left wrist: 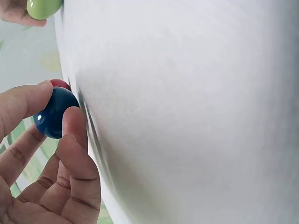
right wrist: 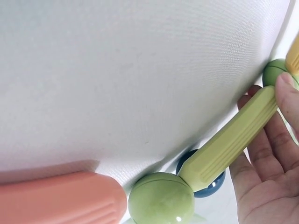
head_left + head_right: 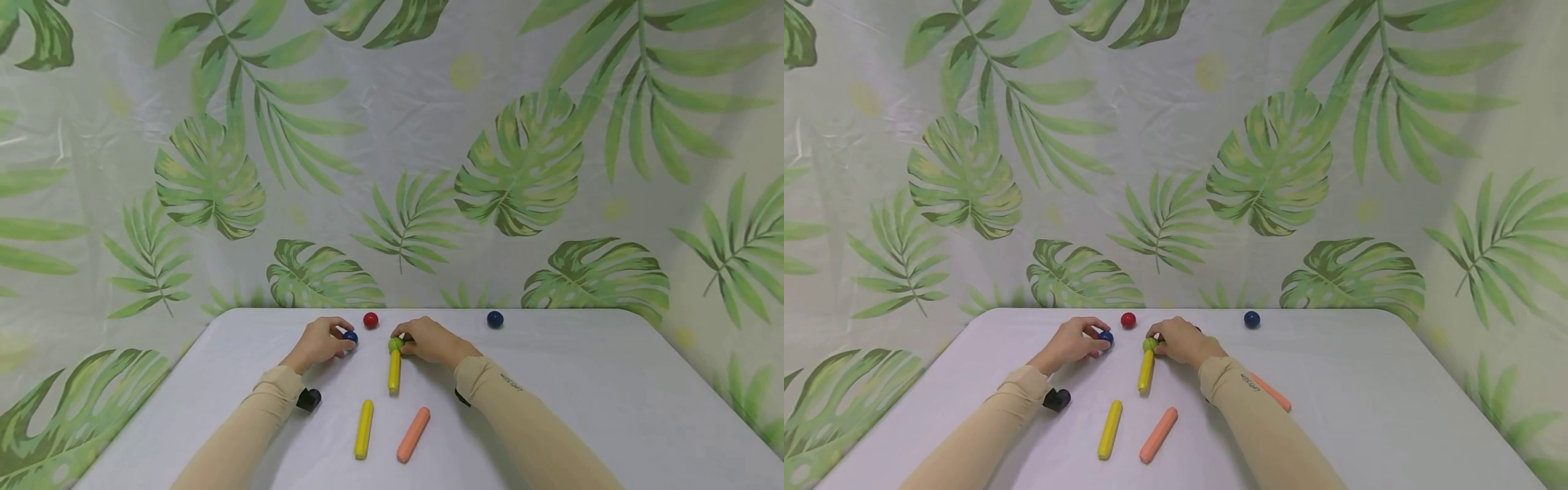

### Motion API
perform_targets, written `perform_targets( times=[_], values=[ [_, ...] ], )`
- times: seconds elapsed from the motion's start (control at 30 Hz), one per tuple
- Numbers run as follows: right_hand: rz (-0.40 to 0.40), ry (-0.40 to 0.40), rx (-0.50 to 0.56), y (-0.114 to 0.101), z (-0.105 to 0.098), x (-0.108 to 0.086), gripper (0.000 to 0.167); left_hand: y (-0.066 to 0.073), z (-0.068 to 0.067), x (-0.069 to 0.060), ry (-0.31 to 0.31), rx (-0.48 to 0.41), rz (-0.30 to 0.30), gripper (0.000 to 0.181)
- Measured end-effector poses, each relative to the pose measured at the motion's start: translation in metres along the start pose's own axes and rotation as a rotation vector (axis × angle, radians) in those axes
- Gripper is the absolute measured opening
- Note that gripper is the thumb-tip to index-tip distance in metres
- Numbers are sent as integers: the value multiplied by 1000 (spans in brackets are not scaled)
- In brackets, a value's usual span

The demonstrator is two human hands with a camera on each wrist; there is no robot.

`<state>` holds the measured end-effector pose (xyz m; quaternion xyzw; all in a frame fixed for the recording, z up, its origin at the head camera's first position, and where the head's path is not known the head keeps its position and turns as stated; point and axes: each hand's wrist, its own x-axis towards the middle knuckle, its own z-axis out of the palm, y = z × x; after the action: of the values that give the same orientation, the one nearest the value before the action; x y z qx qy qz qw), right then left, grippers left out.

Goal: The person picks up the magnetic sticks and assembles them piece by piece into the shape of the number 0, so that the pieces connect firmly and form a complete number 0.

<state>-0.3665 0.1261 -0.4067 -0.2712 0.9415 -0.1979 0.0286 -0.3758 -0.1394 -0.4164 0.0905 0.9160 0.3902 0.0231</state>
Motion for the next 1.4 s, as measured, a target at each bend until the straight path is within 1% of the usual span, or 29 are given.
perform_targets(
  times=[0.17,0.37,0.53,0.8,0.97,1.07,1.17,1.23,1.4],
  values=[
    [10,-5,2,-2,-1,-1,29,6,2,-7,1,-17,15,36],
    [29,-8,6,-2,-1,-1,29,15,5,-17,-11,-59,43,33],
    [28,-8,4,-3,0,-1,29,20,8,-26,-37,-97,35,28],
    [20,5,2,-3,0,-2,28,27,11,-43,-93,-112,47,27],
    [15,4,3,-3,-1,-2,28,29,14,-54,-141,-124,103,29],
    [11,2,-5,-2,-1,-1,29,32,16,-61,-168,-119,150,29],
    [6,4,-10,-1,-1,-1,28,36,19,-67,-189,-112,183,28],
    [-3,8,-13,-1,-1,-1,28,37,20,-70,-205,-110,195,27],
    [-7,9,-5,-1,-1,-1,29,41,23,-76,-238,-103,200,27]
  ],
)
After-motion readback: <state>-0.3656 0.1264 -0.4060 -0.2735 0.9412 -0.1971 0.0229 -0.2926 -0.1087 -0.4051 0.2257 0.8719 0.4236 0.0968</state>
